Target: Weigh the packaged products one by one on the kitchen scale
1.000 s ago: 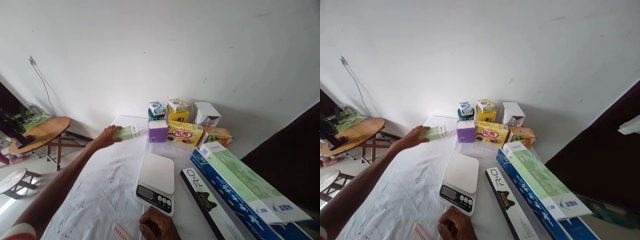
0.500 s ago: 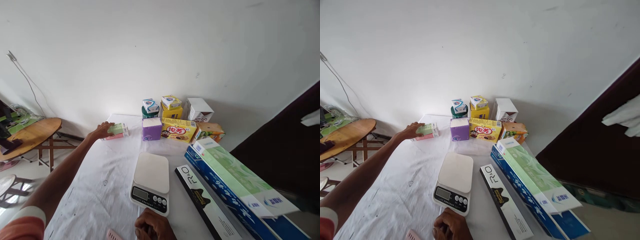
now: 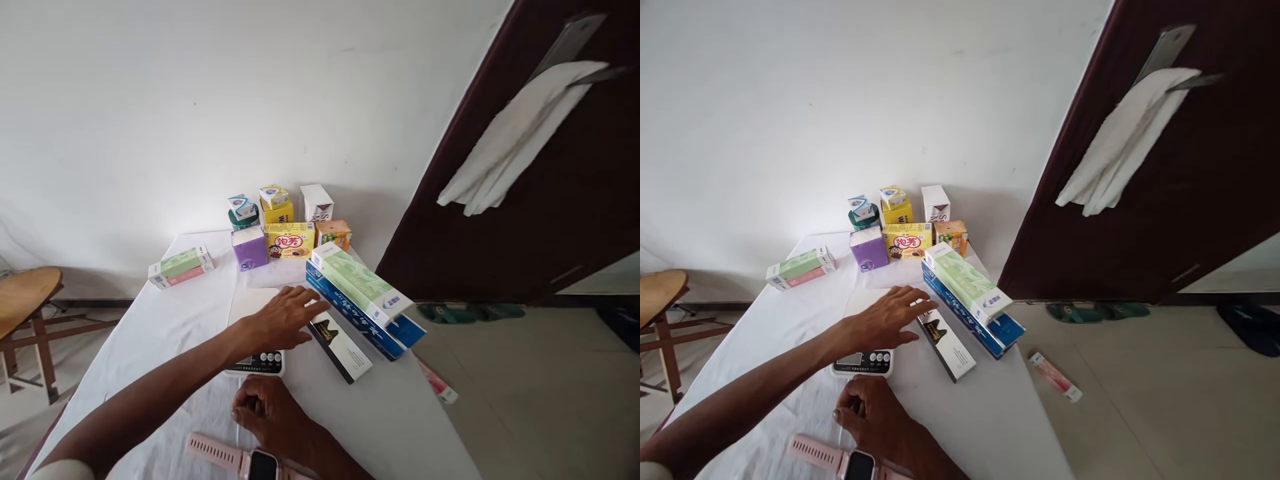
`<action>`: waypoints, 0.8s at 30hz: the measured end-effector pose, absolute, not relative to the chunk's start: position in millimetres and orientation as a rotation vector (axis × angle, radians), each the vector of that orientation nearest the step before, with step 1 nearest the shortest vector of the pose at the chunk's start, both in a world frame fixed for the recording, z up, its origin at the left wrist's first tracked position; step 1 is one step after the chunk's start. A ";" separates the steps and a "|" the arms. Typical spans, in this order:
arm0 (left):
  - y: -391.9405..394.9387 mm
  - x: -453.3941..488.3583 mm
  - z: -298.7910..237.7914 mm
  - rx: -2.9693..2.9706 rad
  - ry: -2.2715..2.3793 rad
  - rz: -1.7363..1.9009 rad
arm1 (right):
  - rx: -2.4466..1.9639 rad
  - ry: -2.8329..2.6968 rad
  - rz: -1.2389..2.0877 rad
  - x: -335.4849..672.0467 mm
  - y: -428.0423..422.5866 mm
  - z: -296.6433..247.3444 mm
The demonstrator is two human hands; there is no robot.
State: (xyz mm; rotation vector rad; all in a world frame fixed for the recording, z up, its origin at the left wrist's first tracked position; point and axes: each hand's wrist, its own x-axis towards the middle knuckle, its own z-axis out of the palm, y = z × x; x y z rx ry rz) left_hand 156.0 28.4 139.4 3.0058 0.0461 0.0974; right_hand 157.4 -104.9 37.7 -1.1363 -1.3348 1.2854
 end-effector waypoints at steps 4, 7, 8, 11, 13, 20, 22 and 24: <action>23.5 188.1 120.0 3.132 0.005 -0.120 | -1.127 -1.359 1.249 158.6 -105.8 42.9; 25.6 195.3 117.7 3.189 -0.014 -0.135 | -1.141 -1.369 1.236 160.0 -106.9 47.5; 25.2 196.0 119.5 3.206 -0.022 -0.139 | -1.141 -1.369 1.235 160.3 -107.3 47.9; 19.7 194.3 130.4 3.258 -0.038 -0.130 | -1.131 -1.375 1.216 159.8 -108.0 44.5; 15.0 189.9 140.5 3.290 -0.022 -0.100 | -1.131 -1.384 1.196 158.7 -107.7 39.7; 20.8 133.8 188.3 3.222 0.257 0.050 | -1.139 -1.400 1.181 154.8 -104.4 30.7; 28.9 106.7 197.9 3.158 0.395 0.039 | -1.156 -1.404 1.188 154.2 -104.4 30.4; 37.7 81.5 200.6 3.104 0.544 -0.022 | -1.166 -1.408 1.190 153.9 -104.4 30.3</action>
